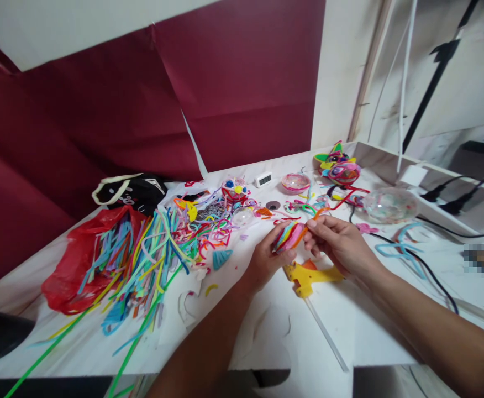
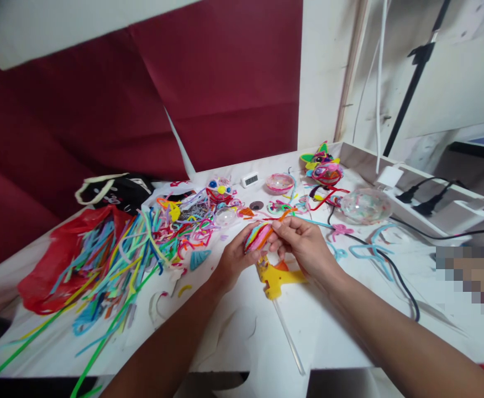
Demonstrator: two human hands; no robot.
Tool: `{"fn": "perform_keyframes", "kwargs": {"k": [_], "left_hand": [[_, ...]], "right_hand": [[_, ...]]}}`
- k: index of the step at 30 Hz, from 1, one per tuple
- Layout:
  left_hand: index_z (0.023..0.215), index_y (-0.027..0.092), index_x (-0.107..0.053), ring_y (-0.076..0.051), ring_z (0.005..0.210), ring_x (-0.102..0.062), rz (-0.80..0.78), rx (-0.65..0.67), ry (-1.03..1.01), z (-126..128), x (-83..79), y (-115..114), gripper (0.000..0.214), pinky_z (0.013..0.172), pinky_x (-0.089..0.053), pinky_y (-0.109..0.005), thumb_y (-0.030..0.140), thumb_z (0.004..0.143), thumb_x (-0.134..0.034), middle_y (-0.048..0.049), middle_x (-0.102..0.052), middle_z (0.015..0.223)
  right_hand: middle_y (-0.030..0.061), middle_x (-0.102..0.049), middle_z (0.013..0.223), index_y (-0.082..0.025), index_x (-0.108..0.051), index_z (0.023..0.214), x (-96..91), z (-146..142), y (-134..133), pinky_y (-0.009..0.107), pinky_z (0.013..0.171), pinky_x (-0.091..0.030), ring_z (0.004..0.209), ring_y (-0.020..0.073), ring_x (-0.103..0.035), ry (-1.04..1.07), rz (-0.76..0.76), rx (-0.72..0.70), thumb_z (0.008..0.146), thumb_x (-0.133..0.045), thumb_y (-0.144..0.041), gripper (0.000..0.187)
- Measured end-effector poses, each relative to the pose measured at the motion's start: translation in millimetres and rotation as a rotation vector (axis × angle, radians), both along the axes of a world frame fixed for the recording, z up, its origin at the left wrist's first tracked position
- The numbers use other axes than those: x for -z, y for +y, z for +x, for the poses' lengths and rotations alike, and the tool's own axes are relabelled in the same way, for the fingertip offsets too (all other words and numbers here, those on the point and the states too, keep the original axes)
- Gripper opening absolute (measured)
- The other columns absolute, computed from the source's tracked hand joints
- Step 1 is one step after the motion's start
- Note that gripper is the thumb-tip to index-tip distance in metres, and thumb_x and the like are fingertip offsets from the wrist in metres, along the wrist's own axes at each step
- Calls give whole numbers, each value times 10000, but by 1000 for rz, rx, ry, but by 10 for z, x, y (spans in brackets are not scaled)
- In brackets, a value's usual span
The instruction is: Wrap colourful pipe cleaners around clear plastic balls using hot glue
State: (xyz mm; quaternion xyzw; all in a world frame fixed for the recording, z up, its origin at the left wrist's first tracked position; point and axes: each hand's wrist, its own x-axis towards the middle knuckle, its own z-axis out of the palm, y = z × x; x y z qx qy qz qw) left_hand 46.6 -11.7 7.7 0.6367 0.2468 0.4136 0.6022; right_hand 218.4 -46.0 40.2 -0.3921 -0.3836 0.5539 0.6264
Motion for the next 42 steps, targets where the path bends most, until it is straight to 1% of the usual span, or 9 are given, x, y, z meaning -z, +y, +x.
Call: {"fn": "perform_keyframes", "kwargs": {"k": [10,16,22,24,26,30,34,38,42], "left_hand": [[1292,259,-543,-302,1177,-526,4,-62,86,-7,10,27,508,942,-498,-402,256,795,-648,-57,-567,1294],[1272,242,-554,-308,1158,-537,-162,-123,-54,-19,-68,56,499,816,-560,-386,269,781,-638,-81,-585,1270],[1283,278,-543,-275,1170,-542,-307,-227,-259,-88,-130,143,505,843,-573,-437,286,787,-633,-47,-550,1336],[1289,288,-538,-262,1167,-549,-341,-225,-307,-113,-139,164,497,862,-568,-454,283,799,-620,-42,-540,1355],[1303,297,-528,-257,1186,-542,-366,-208,-345,-132,-142,176,494,877,-562,-458,274,815,-604,-45,-531,1373],[1330,294,-506,-259,1191,-549,-408,-204,-402,-151,-135,194,500,897,-549,-468,271,836,-584,-67,-548,1358],[1327,285,-505,-269,1179,-566,-465,-229,-447,-165,-121,226,494,897,-541,-488,261,837,-572,-73,-562,1349],[1320,279,-509,-280,1191,-566,-489,-243,-472,-187,-114,251,484,890,-543,-482,265,840,-569,-74,-560,1359],[1305,278,-520,-272,1156,-590,-483,-212,-498,-204,-137,244,457,886,-546,-476,279,849,-553,-68,-543,1380]], "right_hand": [[-22,-641,589,-170,-634,722,67,34,25,168,420,-410,440,60,-507,-180,87,43,739,-770,-420,286],[-6,-646,680,-181,-620,800,2,141,28,207,494,-429,525,90,-539,-327,103,-51,835,-646,-467,289],[59,-683,867,-179,-665,908,-17,341,-43,326,716,-493,770,195,-623,-1168,204,-416,811,-606,-265,142],[95,-678,1036,-179,-665,1024,23,319,-86,383,824,-489,929,251,-628,-1434,296,-490,741,-620,-158,287],[116,-662,1094,-175,-666,1048,89,242,-124,423,888,-473,1011,285,-611,-1626,377,-538,700,-602,-88,365],[173,-643,1098,-118,-660,1053,228,41,-164,476,856,-490,996,335,-614,-1882,340,-470,753,-577,-132,311],[157,-641,975,-118,-649,960,239,-27,-162,451,738,-516,877,327,-638,-1880,324,-402,863,-511,-345,283],[117,-606,1004,-138,-601,987,94,86,-168,361,636,-484,763,251,-642,-1810,303,-381,729,-536,-124,267],[58,-595,960,-185,-572,978,-123,230,-217,313,695,-460,763,190,-604,-1501,392,-434,705,-540,-99,289]]}}
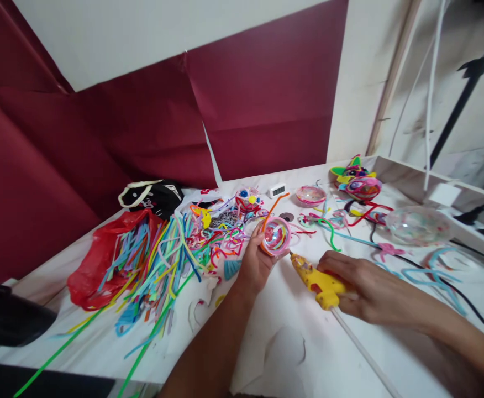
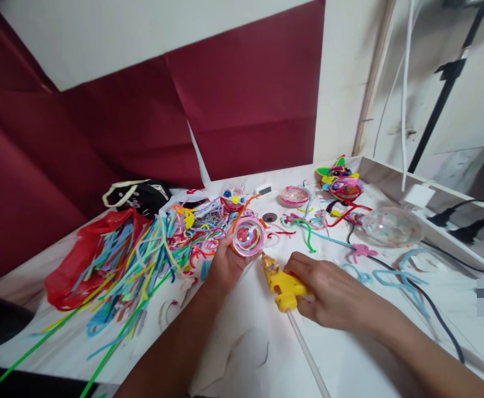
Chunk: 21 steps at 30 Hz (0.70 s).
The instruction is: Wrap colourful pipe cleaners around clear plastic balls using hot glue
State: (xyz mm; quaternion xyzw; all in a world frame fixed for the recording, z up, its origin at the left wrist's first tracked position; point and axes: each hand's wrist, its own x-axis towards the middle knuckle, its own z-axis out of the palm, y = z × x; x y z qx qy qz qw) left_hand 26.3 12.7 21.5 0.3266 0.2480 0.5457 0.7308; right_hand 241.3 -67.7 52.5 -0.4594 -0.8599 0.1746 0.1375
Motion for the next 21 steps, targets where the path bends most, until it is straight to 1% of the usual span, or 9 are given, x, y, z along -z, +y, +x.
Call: {"fn": "perform_keyframes", "kwargs": {"k": [2,6,9,12,14,16,21], "left_hand": [[1300,271,-523,-270,1139,-598,3,-1,-6,-10,-22,-4,446,879,-548,-474,287,854,-540,-72,-537,1386],[1311,268,-509,-276,1155,-591,23,-43,-3,-42,-53,12,460,880,-546,-466,290,853,-537,-74,-528,1397],[1324,265,-496,-283,1178,-575,39,-63,20,-63,-48,29,477,876,-543,-462,302,850,-538,-81,-540,1382],[1326,279,-491,-283,1199,-560,48,-53,37,-57,-33,23,487,887,-534,-461,299,843,-550,-74,-534,1389],[1309,275,-510,-277,1206,-553,72,-23,43,-39,-28,4,469,907,-523,-451,286,842,-553,-69,-531,1392],[1286,263,-536,-271,1210,-546,105,16,53,-18,-30,-20,450,924,-512,-436,276,837,-559,-69,-544,1376],[1290,257,-541,-272,1218,-530,134,76,78,14,-46,-66,478,937,-502,-424,278,815,-592,-71,-550,1367]], "right_hand": [[40,-607,920,-201,-571,969,-93,51,-27,291,684,-455,763,180,-597,117,-63,-5,760,-533,-137,222],[28,-644,862,-226,-606,964,-197,149,-62,283,619,-464,737,200,-609,242,-134,48,800,-560,-240,170],[47,-677,904,-257,-649,1014,-213,244,-80,293,587,-499,775,235,-638,334,-135,40,827,-575,-373,232],[62,-686,1039,-295,-659,1108,-196,306,-95,322,653,-547,890,270,-654,430,-120,47,807,-614,-432,333],[66,-671,1107,-305,-644,1164,-187,293,-103,343,708,-555,958,284,-644,477,-106,79,796,-640,-433,389],[68,-652,1123,-298,-628,1191,-194,235,-110,351,749,-549,998,281,-627,499,-113,95,805,-647,-426,407],[57,-616,1062,-271,-622,1110,-254,63,-115,331,760,-529,932,235,-614,559,-147,78,840,-615,-435,316]]}}
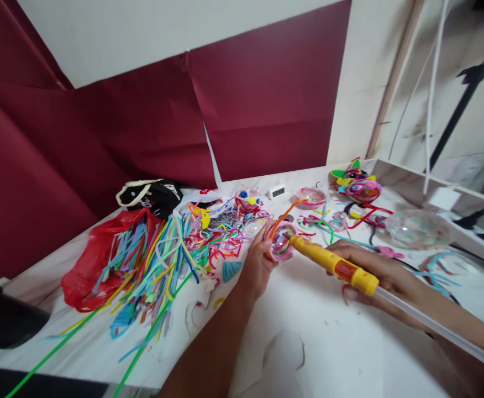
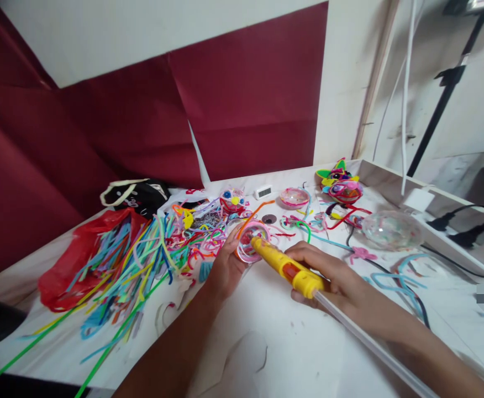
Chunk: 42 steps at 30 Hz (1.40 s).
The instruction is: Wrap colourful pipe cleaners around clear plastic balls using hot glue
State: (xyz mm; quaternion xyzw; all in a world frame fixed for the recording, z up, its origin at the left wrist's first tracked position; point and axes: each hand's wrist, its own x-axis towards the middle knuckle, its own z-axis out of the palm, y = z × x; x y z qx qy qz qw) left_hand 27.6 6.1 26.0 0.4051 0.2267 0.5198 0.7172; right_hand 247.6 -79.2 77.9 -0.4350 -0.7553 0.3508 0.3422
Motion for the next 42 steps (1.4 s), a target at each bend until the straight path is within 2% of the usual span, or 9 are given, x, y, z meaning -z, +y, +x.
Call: {"fn": "perform_keyframes", "kwargs": {"k": [5,11,17,24,29,42], "left_hand": [[1284,261,-547,-271,1204,-539,28,24,14,5,12,-16,472,924,-505,-408,286,815,-593,-73,-552,1365],[1280,277,-556,-272,1211,-532,26,23,29,9,21,-26,471,912,-507,-397,271,810,-589,-62,-556,1362],[1283,283,-554,-273,1233,-516,39,34,48,10,17,-32,483,933,-493,-397,264,802,-589,-57,-558,1363],[1281,277,-557,-271,1224,-518,55,22,70,10,23,-32,476,930,-491,-385,275,806,-593,-57,-563,1355],[1285,274,-559,-272,1204,-531,38,1,77,18,31,-28,511,920,-494,-381,290,777,-619,-58,-583,1327],[1283,281,-567,-248,1154,-564,37,-70,112,30,75,-14,509,920,-482,-358,277,777,-626,-47,-629,1252]], "right_hand": [[73,-626,1048,-266,-652,1008,34,-29,26,371,802,-524,934,260,-609,19,70,70,823,-613,-471,279],[75,-651,1069,-288,-663,1043,106,-35,42,402,815,-527,978,292,-610,54,114,107,826,-594,-512,320],[77,-652,932,-236,-646,833,106,-48,25,373,739,-539,910,291,-620,26,120,142,845,-550,-523,303],[59,-661,904,-243,-628,850,126,27,44,332,707,-541,871,272,-637,-73,116,107,853,-578,-422,186],[46,-652,821,-247,-629,910,152,40,59,328,620,-539,772,257,-643,-48,132,69,856,-570,-422,193],[25,-655,835,-260,-574,853,132,27,49,316,642,-538,766,235,-639,-113,207,52,891,-542,-364,115]]}}
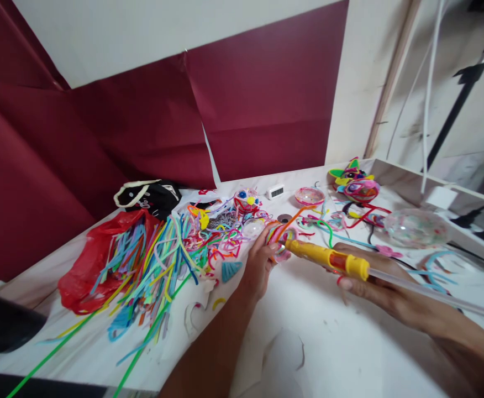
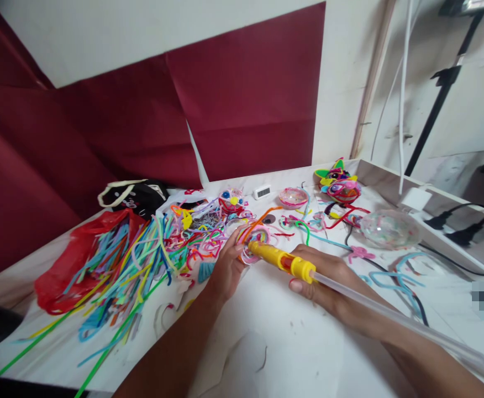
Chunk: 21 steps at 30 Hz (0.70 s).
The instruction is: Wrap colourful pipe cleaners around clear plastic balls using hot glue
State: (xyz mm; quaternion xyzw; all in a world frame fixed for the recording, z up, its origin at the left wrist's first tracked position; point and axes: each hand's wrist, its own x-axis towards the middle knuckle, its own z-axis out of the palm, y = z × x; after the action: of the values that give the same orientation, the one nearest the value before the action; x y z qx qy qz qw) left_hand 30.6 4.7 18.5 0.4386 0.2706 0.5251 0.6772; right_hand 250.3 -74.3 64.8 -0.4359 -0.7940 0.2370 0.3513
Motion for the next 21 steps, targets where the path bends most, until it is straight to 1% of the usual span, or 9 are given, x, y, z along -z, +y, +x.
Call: {"fn": "perform_keyframes", "kwargs": {"k": [4,10,17,21], "left_hand": [[1283,281,-569,-249,1145,-572,4,-29,27,2,-7,-6,509,906,-481,-345,288,777,-628,-48,-635,1245],[1300,273,-553,-247,1159,-571,7,-15,11,-4,6,4,529,889,-481,-325,270,777,-631,-55,-624,1271],[1304,229,-542,-290,1170,-553,2,-6,-8,10,-44,-5,570,888,-492,-383,276,746,-650,-96,-602,1288],[1299,226,-543,-293,1167,-553,-4,-7,-6,17,-54,-7,569,866,-498,-375,270,742,-648,-101,-609,1276]], "right_hand": [[35,-666,864,-261,-589,864,33,7,-5,332,669,-545,809,253,-644,-15,-3,24,889,-542,-348,102],[33,-668,844,-253,-602,897,83,28,3,312,691,-539,851,254,-646,-37,10,54,899,-539,-355,119],[27,-685,861,-245,-607,894,76,27,8,301,719,-535,868,248,-651,-27,11,71,895,-546,-367,136],[34,-696,897,-251,-631,929,92,34,15,313,770,-527,936,264,-648,-29,32,83,899,-538,-360,146]]}}
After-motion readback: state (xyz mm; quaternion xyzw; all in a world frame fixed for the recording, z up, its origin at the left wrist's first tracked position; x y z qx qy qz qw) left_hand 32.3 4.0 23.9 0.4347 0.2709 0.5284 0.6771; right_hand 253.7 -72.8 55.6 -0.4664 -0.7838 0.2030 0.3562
